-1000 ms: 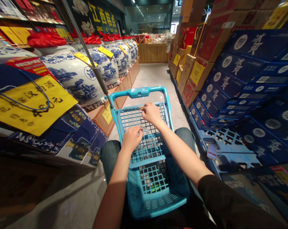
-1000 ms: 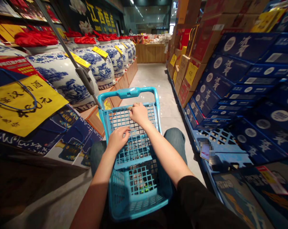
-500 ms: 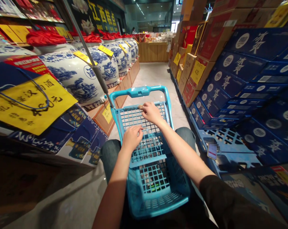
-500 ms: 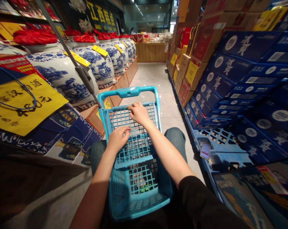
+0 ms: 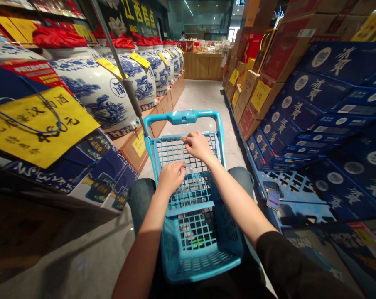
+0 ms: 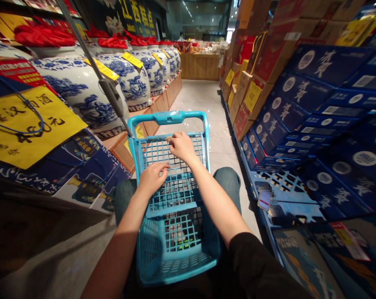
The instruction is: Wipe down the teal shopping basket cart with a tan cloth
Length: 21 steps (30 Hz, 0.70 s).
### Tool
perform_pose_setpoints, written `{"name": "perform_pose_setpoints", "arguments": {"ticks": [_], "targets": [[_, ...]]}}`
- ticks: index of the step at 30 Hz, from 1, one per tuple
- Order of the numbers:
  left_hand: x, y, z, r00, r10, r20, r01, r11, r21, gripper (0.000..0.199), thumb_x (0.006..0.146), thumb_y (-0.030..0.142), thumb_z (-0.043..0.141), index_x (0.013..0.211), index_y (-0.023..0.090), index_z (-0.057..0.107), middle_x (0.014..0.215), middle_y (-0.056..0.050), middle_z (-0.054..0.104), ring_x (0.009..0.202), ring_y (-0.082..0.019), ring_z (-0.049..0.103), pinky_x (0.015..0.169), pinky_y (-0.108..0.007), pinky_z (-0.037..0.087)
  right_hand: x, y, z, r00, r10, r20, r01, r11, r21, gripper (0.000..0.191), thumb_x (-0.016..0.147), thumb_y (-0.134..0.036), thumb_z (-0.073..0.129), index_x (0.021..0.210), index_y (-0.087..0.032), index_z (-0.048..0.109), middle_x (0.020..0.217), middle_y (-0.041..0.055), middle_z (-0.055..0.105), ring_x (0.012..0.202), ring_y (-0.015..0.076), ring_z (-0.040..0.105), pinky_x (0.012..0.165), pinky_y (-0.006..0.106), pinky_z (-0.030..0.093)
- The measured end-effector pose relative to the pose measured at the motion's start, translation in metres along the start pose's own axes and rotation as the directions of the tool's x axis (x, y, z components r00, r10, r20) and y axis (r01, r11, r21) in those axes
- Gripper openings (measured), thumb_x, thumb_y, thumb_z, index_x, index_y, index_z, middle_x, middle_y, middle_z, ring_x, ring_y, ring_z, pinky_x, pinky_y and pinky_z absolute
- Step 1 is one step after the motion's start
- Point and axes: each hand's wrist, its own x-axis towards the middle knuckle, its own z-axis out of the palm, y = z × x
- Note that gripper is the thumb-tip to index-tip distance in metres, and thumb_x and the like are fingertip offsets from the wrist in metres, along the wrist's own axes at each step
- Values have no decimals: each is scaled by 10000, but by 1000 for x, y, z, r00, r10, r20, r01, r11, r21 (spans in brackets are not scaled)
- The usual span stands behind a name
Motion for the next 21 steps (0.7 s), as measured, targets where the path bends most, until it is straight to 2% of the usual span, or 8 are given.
{"name": "perform_pose_setpoints", "arguments": {"ticks": [2,6,8,11,14,17,19,21], "targets": [[0,0,-1,1000,-1,1,1,1000,-5,295,934,124,552,1001,240,815,1169,-59,837,1147,-278,783,1053,-434,633,1,8,-4,992,112,-56,-114,993,-26,365,987,-170,511,1077,-163,864,1183,121,785,1134,310,631,988,421,504],[0,3,-2,1000,-9,13,9,1000,-10,298,942,124,546,1008,233,814,1181,-61,836,1166,-283,779,1056,-429,627,0,27,-14,913,379,-153,-390,919,-52,397,1021,-226,488,1073,-123,869,1161,176,788,1124,343,645,939,434,508],[0,4,-2,1000,-15,18,15,1000,-8,292,944,121,548,1004,228,813,1187,-63,835,1172,-287,776,1061,-432,623,-1,24,-12,924,353,-146,-363,930,-50,398,1026,-220,484,1106,-131,864,1182,170,777,1137,345,639,955,436,506],[0,5,-2,1000,-22,13,22,1000,0,286,938,117,555,1000,237,807,1174,-52,837,1149,-280,779,1052,-428,623,-2,5,-1,993,103,-64,-105,994,-27,368,996,-158,510,1135,-159,850,1208,134,759,1177,322,611,1015,421,492],[0,5,-3,1000,-26,10,26,1000,4,283,929,112,562,995,242,805,1159,-49,838,1128,-274,782,1047,-421,624,-1,-6,5,998,-59,6,59,998,-2,343,985,-145,532,1131,-167,841,1218,116,753,1194,304,597,1022,400,485],[0,5,-4,1000,-22,18,22,1000,-9,299,933,112,556,1011,245,813,1182,-47,835,1163,-272,774,1071,-424,616,0,4,-3,995,100,-19,-101,994,-33,368,1018,-174,491,1099,-154,849,1180,130,771,1153,308,621,984,401,495],[0,5,-4,999,-22,24,22,1000,-12,308,940,119,549,1020,249,817,1188,-46,835,1180,-275,771,1078,-434,615,1,14,-8,966,250,-66,-254,966,-57,387,1038,-207,475,1072,-142,855,1169,153,780,1147,323,630,954,406,508],[1,4,-4,999,-23,24,23,1000,-11,306,948,134,543,1018,250,818,1182,-46,836,1176,-278,773,1079,-440,617,0,18,-9,944,316,-97,-323,945,-60,387,1042,-219,477,1070,-135,854,1169,169,779,1153,339,628,949,418,516]]}}
